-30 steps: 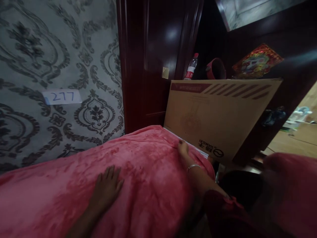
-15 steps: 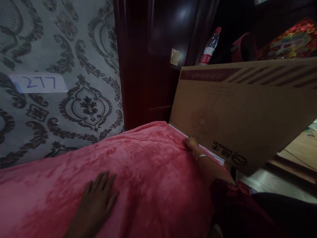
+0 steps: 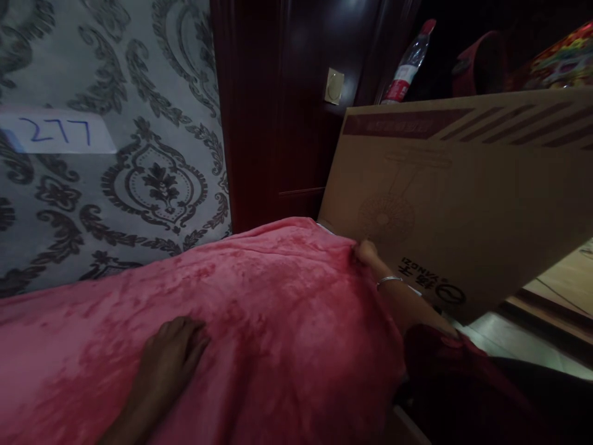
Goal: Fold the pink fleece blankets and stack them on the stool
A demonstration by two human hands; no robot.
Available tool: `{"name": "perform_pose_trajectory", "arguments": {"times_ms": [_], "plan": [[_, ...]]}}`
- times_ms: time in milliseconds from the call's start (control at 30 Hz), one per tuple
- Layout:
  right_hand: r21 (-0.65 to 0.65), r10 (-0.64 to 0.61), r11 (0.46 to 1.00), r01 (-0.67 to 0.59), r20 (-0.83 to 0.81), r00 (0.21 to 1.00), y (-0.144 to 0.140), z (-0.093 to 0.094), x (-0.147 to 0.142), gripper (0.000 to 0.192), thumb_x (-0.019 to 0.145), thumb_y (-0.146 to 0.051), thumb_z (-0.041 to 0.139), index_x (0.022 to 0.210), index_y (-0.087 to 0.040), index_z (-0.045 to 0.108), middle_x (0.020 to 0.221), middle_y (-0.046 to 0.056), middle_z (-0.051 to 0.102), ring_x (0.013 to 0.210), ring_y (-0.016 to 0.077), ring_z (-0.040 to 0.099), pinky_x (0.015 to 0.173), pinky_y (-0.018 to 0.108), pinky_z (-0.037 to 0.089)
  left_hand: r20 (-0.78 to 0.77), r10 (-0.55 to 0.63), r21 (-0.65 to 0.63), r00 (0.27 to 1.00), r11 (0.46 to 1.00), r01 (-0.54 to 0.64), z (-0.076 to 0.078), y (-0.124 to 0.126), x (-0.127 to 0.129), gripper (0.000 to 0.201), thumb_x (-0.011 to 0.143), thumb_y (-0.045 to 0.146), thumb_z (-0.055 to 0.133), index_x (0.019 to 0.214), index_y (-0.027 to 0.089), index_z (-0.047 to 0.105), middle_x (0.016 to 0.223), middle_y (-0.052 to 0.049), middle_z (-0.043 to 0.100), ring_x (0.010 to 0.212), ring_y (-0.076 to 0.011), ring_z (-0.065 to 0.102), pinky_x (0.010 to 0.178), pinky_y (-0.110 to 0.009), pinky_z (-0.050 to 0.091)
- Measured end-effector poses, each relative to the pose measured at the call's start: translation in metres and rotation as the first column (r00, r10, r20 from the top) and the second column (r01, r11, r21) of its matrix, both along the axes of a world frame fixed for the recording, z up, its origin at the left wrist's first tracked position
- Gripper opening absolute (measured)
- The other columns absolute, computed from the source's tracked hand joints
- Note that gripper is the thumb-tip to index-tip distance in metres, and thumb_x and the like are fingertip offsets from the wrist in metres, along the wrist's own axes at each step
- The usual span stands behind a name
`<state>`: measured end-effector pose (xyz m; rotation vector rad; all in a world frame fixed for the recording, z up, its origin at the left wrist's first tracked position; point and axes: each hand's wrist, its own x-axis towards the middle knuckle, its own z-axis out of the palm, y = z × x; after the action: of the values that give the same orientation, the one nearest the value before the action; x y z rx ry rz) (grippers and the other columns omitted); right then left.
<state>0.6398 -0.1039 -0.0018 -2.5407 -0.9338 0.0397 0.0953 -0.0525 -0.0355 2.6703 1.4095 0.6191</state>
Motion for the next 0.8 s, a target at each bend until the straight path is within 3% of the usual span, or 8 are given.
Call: {"name": "perform_pose_trajectory", "arguments": {"times_ms": [100,233,400,567,667,800], "plan": [[0.021,-0.042,0.999,0.043,-0.047,0.998,0.002,0.014,0.003,0.026,0.095,-0.024,0.056,0.097,-0.004,0.072,0.070,0.012,0.072,0.062,0.0164,0.069,0.058,0.022,0.050,0.000,-0.015,-0.050,1.000,0.999,0.015,0.006,0.002,0.003,0.040,0.086,0.043,0.037,0.084,0.022,0.072,0.091,-0.010,0.071,0.088,-0.0281,0.062,0.079,-0.042,0.047],[0.046,-0.039,0.998,0.041,-0.047,0.998,-0.001,0.029,0.006,0.030,0.090,-0.020,0.059,0.115,-0.007,0.068,0.073,0.011,0.074,0.059,0.0169,0.069,0.055,0.022,0.051,0.038,-0.021,-0.053,0.999,0.998,0.023,0.010,0.002,0.004,0.034,0.086,0.036,0.035,0.071,0.023,0.063,0.081,-0.010,0.069,0.080,-0.0278,0.061,0.073,-0.042,0.046],[0.000,0.057,0.998,-0.057,-0.041,0.998,-0.011,0.031,0.006,0.042,0.081,-0.007,0.058,0.122,-0.005,0.066,0.070,0.010,0.074,0.057,0.0171,0.068,0.059,0.023,0.053,0.219,-0.033,-0.004,0.975,0.999,0.035,0.007,0.005,0.000,0.031,0.087,0.038,0.035,0.077,0.023,0.061,0.098,-0.011,0.073,0.094,-0.0280,0.065,0.082,-0.042,0.050],[-0.009,0.256,0.967,-0.256,0.052,0.965,-0.023,0.038,0.004,0.071,0.070,0.002,0.055,0.138,-0.016,0.058,0.105,0.009,0.076,0.085,0.0176,0.072,0.078,0.023,0.054,0.292,-0.019,0.010,0.956,1.000,0.016,0.007,0.005,-0.001,0.035,0.087,0.040,0.035,0.085,0.022,0.064,0.098,-0.011,0.074,0.094,-0.0276,0.067,0.086,-0.041,0.052],[-0.025,0.325,0.945,-0.325,0.126,0.937,-0.028,0.049,0.003,0.066,0.069,0.003,0.055,0.128,-0.022,0.067,0.121,0.007,0.072,0.110,0.0208,0.067,0.094,0.025,0.049,0.283,-0.008,0.008,0.959,1.000,0.005,0.011,0.003,0.001,0.035,0.087,0.040,0.034,0.082,0.022,0.064,0.091,-0.011,0.074,0.089,-0.0282,0.067,0.083,-0.041,0.052],[-0.042,0.313,0.949,-0.311,0.202,0.928,-0.033,0.065,0.001,0.051,0.074,-0.001,0.055,0.114,-0.024,0.076,0.118,0.009,0.073,0.116,0.0250,0.065,0.098,0.029,0.047,0.294,0.011,0.006,0.956,1.000,-0.013,0.018,0.000,0.002,0.034,0.086,0.038,0.034,0.081,0.022,0.062,0.088,-0.012,0.073,0.087,-0.0287,0.067,0.081,-0.042,0.052]]}}
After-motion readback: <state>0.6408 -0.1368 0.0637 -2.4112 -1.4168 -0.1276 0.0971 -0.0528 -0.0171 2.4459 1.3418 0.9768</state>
